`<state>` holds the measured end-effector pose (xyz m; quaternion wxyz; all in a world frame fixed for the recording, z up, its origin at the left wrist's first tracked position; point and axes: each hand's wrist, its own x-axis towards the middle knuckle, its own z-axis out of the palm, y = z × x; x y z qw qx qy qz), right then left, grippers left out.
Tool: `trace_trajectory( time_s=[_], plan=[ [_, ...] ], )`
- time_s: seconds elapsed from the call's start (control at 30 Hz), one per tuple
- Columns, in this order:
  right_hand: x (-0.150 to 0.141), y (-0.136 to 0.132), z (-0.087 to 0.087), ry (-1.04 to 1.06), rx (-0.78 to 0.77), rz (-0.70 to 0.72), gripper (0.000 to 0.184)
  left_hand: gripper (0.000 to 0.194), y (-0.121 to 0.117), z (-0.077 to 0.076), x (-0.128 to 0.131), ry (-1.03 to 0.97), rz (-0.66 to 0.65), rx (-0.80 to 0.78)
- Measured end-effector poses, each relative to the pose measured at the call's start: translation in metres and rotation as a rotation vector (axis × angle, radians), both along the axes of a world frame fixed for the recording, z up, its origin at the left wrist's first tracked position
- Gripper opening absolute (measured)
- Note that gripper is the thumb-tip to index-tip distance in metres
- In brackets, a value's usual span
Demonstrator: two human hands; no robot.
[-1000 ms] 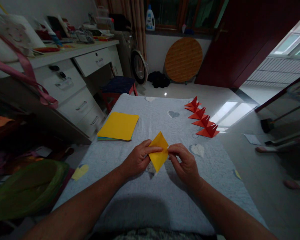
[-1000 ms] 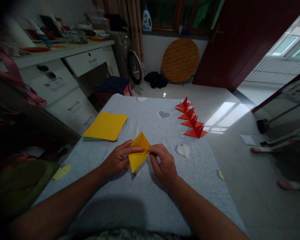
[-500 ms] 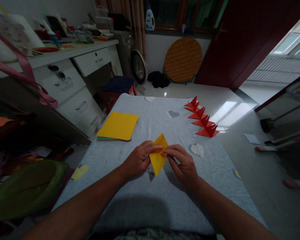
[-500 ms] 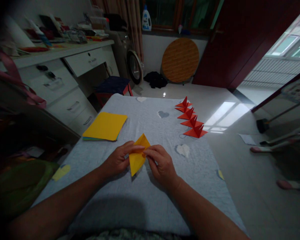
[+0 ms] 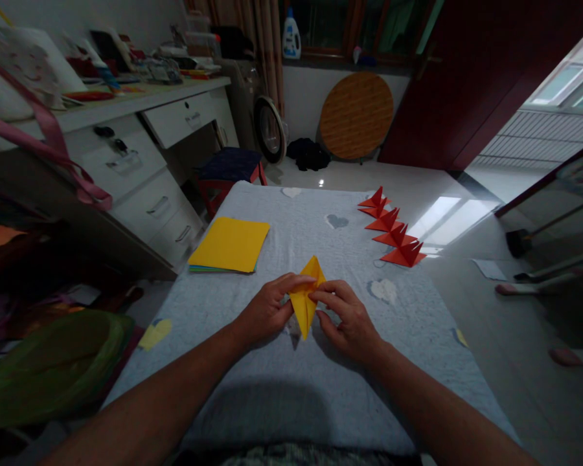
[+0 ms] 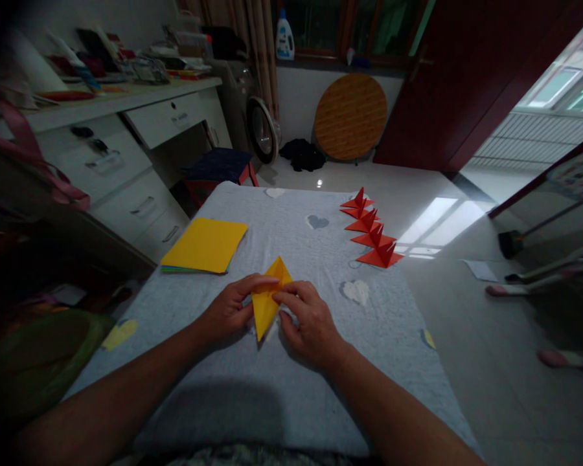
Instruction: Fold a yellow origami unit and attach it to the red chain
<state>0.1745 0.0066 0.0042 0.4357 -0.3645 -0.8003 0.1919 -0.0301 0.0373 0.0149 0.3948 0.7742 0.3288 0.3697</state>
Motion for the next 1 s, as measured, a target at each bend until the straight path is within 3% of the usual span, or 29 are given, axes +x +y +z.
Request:
trace_trajectory(
  time_s=[0.33, 0.67, 1.0],
  plan=[
    [-0.0006, 0.0003, -0.0009, 0.039, -0.080, -0.045, 0.034, 0.039, -0.0009, 0.0021, 0.0006, 0.016, -0.007, 0.018],
    [-0.0016, 0.0012, 0.0026, 0.110, -0.075, -0.047, 0.032, 0.017, 0.0001, 0.0007, 0.0002, -0.011, 0.052, 0.009],
    [-0.0016, 0.0004, -0.0005, 0.062, -0.124, -0.023, 0.029, 0.016, 0.0000, 0.0037, 0.0007, 0.018, 0.059, 0.020]
  ],
)
